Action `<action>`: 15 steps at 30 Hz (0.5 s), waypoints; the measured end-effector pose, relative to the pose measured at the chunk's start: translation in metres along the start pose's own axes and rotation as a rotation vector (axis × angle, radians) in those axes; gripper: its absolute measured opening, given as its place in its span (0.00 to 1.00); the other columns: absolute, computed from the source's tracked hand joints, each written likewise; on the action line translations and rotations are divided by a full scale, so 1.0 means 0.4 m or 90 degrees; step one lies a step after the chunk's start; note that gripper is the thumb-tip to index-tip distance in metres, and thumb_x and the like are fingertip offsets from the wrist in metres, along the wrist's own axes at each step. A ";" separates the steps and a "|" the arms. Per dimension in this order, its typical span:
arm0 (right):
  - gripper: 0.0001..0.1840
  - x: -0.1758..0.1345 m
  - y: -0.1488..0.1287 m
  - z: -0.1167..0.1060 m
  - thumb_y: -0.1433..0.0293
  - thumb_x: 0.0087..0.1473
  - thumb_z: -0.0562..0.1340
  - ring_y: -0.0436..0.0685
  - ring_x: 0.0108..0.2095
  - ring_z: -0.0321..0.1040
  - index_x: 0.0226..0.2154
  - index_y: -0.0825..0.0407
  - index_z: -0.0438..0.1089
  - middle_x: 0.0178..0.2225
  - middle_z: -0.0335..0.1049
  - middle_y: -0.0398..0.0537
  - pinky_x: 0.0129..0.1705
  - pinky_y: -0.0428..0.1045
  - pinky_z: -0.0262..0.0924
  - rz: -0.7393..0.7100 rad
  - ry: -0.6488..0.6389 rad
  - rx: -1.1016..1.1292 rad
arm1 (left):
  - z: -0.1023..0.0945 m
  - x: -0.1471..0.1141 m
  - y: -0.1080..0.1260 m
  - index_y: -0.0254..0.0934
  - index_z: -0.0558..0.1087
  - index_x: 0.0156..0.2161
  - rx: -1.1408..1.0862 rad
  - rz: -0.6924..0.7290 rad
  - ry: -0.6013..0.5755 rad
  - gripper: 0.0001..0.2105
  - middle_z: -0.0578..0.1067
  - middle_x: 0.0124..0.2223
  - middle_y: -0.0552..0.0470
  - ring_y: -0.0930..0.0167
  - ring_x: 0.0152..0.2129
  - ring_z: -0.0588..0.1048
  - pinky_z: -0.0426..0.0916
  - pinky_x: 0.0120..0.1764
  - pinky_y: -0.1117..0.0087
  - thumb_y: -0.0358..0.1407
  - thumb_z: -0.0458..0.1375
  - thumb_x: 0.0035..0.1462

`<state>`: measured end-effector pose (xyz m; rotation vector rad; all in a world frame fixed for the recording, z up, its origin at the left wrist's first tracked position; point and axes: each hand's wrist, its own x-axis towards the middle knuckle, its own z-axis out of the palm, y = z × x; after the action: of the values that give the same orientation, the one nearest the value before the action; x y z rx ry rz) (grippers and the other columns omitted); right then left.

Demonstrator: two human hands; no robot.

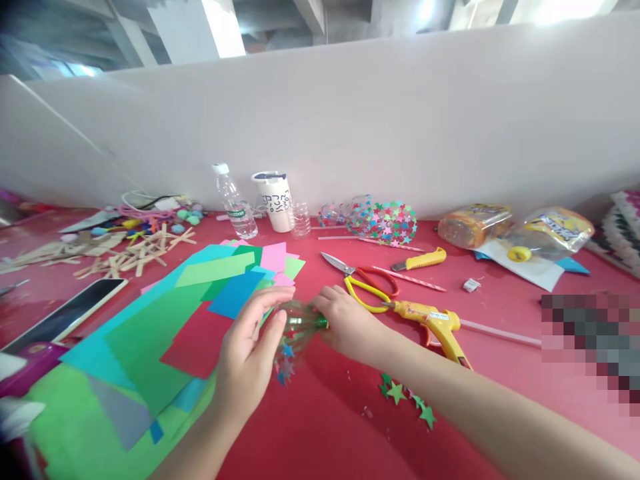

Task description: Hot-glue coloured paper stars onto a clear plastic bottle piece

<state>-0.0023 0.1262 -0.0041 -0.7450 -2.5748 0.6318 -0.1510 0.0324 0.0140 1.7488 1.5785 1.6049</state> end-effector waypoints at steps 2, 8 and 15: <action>0.19 -0.008 0.000 -0.002 0.83 0.41 0.61 0.56 0.36 0.64 0.38 0.53 0.66 0.35 0.67 0.47 0.38 0.50 0.60 0.025 0.031 0.017 | -0.002 -0.001 0.006 0.39 0.69 0.45 0.002 0.017 0.007 0.10 0.72 0.48 0.48 0.69 0.50 0.70 0.65 0.53 0.65 0.28 0.49 0.63; 0.15 -0.052 -0.013 -0.031 0.80 0.42 0.58 0.55 0.34 0.61 0.35 0.50 0.61 0.34 0.63 0.45 0.36 0.49 0.58 0.123 0.165 0.051 | -0.002 -0.012 0.029 0.39 0.68 0.42 -0.003 0.070 0.041 0.07 0.71 0.48 0.47 0.67 0.51 0.68 0.64 0.54 0.61 0.27 0.53 0.60; 0.17 -0.090 0.003 -0.061 0.79 0.39 0.56 0.55 0.35 0.61 0.36 0.49 0.60 0.35 0.63 0.44 0.36 0.50 0.58 0.201 0.251 0.096 | -0.014 -0.015 0.032 0.39 0.68 0.31 -0.067 0.018 0.193 0.06 0.72 0.32 0.56 0.73 0.33 0.74 0.71 0.39 0.71 0.29 0.60 0.56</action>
<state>0.0379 0.1141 0.0068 -1.1105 -2.0475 0.6842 -0.1481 0.0205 0.0230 1.5376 1.5654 2.0054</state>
